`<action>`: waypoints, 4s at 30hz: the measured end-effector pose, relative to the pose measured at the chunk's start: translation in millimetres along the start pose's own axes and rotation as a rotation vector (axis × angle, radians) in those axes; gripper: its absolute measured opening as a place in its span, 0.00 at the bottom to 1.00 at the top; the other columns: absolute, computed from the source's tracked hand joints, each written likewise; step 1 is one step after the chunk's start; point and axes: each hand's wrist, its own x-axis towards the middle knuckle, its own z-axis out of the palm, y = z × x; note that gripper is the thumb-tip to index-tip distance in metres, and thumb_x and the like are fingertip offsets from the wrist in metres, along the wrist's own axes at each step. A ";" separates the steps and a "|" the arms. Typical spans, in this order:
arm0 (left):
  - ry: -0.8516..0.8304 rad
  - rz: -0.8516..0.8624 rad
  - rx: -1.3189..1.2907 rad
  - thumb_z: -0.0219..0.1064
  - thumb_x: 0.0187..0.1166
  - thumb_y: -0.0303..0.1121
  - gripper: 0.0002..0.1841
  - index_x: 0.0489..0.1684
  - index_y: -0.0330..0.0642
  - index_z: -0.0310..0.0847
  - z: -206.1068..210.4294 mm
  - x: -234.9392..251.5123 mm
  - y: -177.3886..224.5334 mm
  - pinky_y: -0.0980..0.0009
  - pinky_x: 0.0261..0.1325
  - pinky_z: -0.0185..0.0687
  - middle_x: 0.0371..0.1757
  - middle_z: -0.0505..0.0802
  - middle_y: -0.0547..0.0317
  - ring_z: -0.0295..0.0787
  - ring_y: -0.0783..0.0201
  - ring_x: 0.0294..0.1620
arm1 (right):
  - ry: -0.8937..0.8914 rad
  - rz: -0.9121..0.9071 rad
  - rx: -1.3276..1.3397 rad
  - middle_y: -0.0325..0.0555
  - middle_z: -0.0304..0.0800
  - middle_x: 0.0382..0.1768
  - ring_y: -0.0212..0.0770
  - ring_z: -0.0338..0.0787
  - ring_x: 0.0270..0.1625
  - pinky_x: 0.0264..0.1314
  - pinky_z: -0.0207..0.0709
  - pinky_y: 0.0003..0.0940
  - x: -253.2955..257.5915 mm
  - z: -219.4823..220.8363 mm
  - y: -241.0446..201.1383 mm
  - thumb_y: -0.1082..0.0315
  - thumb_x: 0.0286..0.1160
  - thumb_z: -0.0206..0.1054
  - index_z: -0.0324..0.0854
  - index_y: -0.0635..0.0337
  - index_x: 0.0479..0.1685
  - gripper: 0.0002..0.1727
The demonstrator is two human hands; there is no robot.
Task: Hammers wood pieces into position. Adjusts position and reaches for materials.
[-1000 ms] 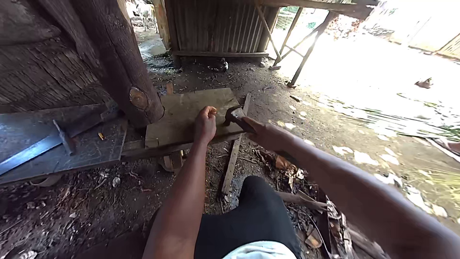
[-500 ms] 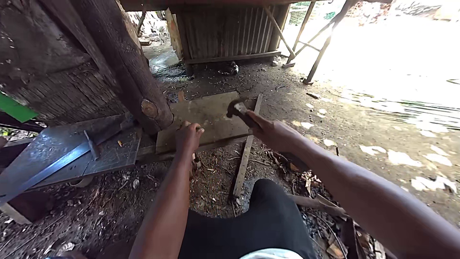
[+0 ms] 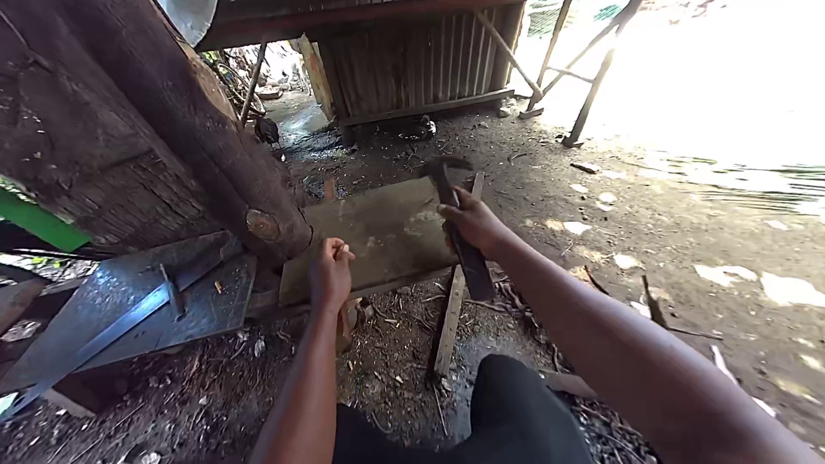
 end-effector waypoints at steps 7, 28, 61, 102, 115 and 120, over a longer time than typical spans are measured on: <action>-0.134 0.020 -0.023 0.58 0.92 0.36 0.18 0.77 0.52 0.79 -4.8 -1.6 5.0 0.60 0.57 0.92 0.55 0.96 0.64 0.95 0.67 0.47 | 0.190 -0.034 0.034 0.54 0.88 0.39 0.50 0.90 0.27 0.30 0.89 0.51 67.2 23.3 31.8 0.63 0.80 0.67 0.63 0.49 0.85 0.33; -0.571 -0.128 0.635 0.49 0.91 0.44 0.22 0.68 0.39 0.77 127.6 253.4 75.1 0.31 0.57 0.81 0.54 0.92 0.35 0.90 0.34 0.58 | -0.171 0.232 -0.305 0.45 0.96 0.46 0.41 0.95 0.43 0.52 0.89 0.50 73.1 10.2 12.9 0.44 0.76 0.66 0.60 0.44 0.93 0.43; -0.408 0.016 0.594 0.52 0.83 0.39 0.18 0.53 0.41 0.88 137.0 252.1 53.0 0.50 0.52 0.84 0.34 0.95 0.54 0.94 0.54 0.37 | 0.226 0.467 -0.639 0.52 0.96 0.41 0.46 0.96 0.42 0.47 0.89 0.48 224.6 3.3 32.3 0.43 0.89 0.53 0.85 0.67 0.65 0.33; -0.169 -0.022 0.017 0.55 0.90 0.25 0.11 0.59 0.24 0.76 176.4 177.4 121.7 0.68 0.58 0.88 0.48 0.91 0.53 0.91 0.66 0.51 | -0.412 0.606 0.112 0.45 0.93 0.35 0.49 0.93 0.37 0.40 0.86 0.61 -112.9 -155.8 38.4 0.55 0.59 0.78 0.79 0.44 0.70 0.33; -0.056 -0.111 -0.060 0.60 0.90 0.30 0.11 0.60 0.32 0.80 184.9 171.4 121.2 0.67 0.62 0.88 0.49 0.93 0.56 0.92 0.67 0.51 | -0.262 0.648 -0.165 0.42 0.94 0.43 0.40 0.93 0.41 0.45 0.87 0.51 -45.0 -191.6 18.6 0.40 0.64 0.71 0.79 0.48 0.73 0.36; -0.153 -0.195 0.028 0.68 0.83 0.29 0.09 0.55 0.36 0.85 164.1 176.5 122.4 0.73 0.49 0.88 0.44 0.92 0.58 0.89 0.72 0.40 | -0.110 0.478 -0.125 0.39 0.93 0.42 0.29 0.91 0.40 0.45 0.88 0.35 -12.6 -162.9 -10.2 0.47 0.68 0.74 0.80 0.54 0.67 0.31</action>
